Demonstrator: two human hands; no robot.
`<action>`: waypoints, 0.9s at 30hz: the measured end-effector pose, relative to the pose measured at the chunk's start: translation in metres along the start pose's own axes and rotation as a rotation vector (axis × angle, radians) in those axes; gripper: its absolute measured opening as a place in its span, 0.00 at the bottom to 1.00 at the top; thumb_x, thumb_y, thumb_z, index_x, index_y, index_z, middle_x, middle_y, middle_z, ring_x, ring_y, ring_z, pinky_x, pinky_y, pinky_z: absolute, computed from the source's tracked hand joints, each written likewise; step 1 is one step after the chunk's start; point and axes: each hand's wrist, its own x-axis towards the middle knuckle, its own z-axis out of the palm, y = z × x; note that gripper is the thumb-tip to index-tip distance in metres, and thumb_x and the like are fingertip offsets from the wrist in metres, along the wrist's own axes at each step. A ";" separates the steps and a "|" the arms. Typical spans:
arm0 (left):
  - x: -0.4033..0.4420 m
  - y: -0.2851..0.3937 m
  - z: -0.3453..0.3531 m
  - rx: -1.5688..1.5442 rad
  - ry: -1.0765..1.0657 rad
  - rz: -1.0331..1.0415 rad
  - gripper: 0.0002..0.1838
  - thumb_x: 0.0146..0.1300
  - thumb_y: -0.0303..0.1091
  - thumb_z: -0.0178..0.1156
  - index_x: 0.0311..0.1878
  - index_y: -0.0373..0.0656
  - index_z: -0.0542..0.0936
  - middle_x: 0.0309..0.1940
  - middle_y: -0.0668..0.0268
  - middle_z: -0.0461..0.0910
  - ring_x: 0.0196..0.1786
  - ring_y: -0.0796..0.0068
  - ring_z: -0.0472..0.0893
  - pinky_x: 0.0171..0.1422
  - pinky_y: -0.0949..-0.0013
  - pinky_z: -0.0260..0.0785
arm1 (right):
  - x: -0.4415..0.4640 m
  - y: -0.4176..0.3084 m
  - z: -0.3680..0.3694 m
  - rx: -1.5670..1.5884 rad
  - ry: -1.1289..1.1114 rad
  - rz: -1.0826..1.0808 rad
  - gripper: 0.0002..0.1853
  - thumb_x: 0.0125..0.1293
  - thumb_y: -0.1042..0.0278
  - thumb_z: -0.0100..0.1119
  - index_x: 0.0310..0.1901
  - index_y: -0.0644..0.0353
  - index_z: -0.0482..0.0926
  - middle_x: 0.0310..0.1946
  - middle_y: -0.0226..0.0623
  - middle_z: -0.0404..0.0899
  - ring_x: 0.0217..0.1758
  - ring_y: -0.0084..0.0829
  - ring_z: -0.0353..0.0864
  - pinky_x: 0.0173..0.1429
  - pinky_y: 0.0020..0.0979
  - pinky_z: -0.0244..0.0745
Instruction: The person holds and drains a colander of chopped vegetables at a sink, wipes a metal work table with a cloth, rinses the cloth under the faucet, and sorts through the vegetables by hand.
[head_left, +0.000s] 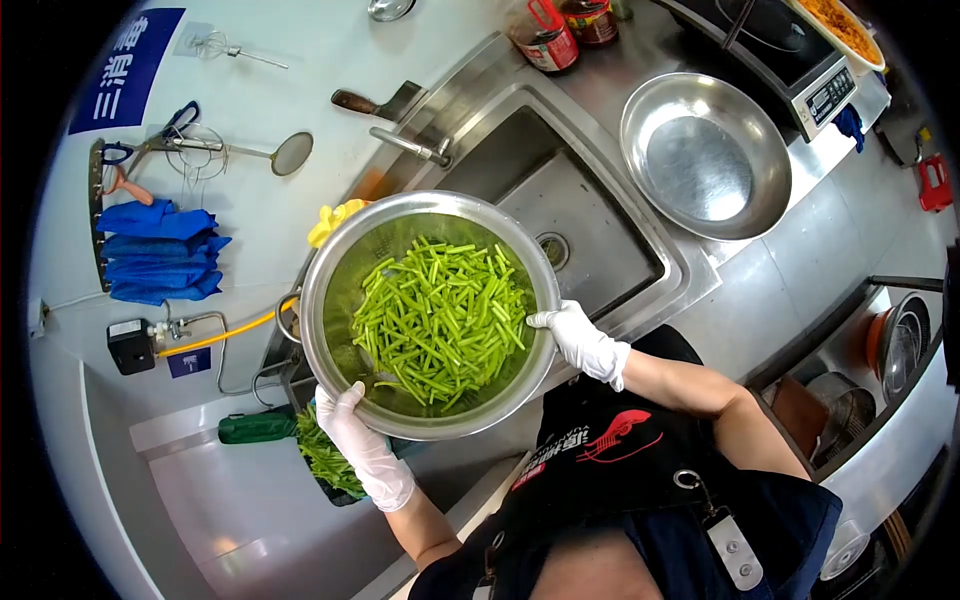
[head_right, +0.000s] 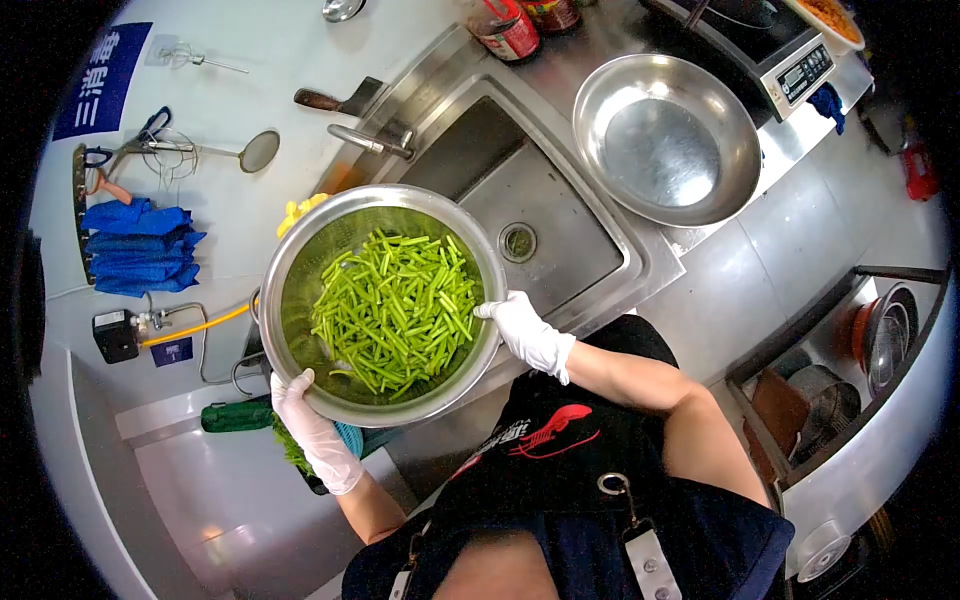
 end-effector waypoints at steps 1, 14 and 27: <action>0.000 0.000 0.000 -0.006 -0.008 0.005 0.14 0.46 0.16 0.51 0.39 0.36 0.76 0.30 0.69 0.74 0.29 0.78 0.72 0.38 0.77 0.65 | 0.001 0.001 -0.001 -0.001 -0.003 -0.002 0.12 0.54 0.78 0.59 0.42 0.71 0.78 0.29 0.40 0.81 0.28 0.32 0.78 0.35 0.33 0.76; 0.004 -0.006 -0.013 0.018 -0.065 0.013 0.17 0.46 0.17 0.51 0.43 0.34 0.76 0.36 0.64 0.78 0.36 0.73 0.76 0.46 0.73 0.67 | 0.004 0.008 -0.001 0.018 0.002 0.009 0.13 0.53 0.78 0.60 0.42 0.72 0.78 0.30 0.40 0.81 0.30 0.32 0.78 0.37 0.33 0.76; 0.005 -0.003 -0.008 -0.006 -0.083 -0.020 0.19 0.48 0.18 0.48 0.46 0.33 0.75 0.39 0.61 0.78 0.39 0.69 0.77 0.48 0.70 0.68 | 0.009 0.017 0.002 -0.011 0.036 -0.005 0.11 0.54 0.75 0.61 0.39 0.72 0.79 0.27 0.40 0.80 0.24 0.31 0.77 0.31 0.32 0.74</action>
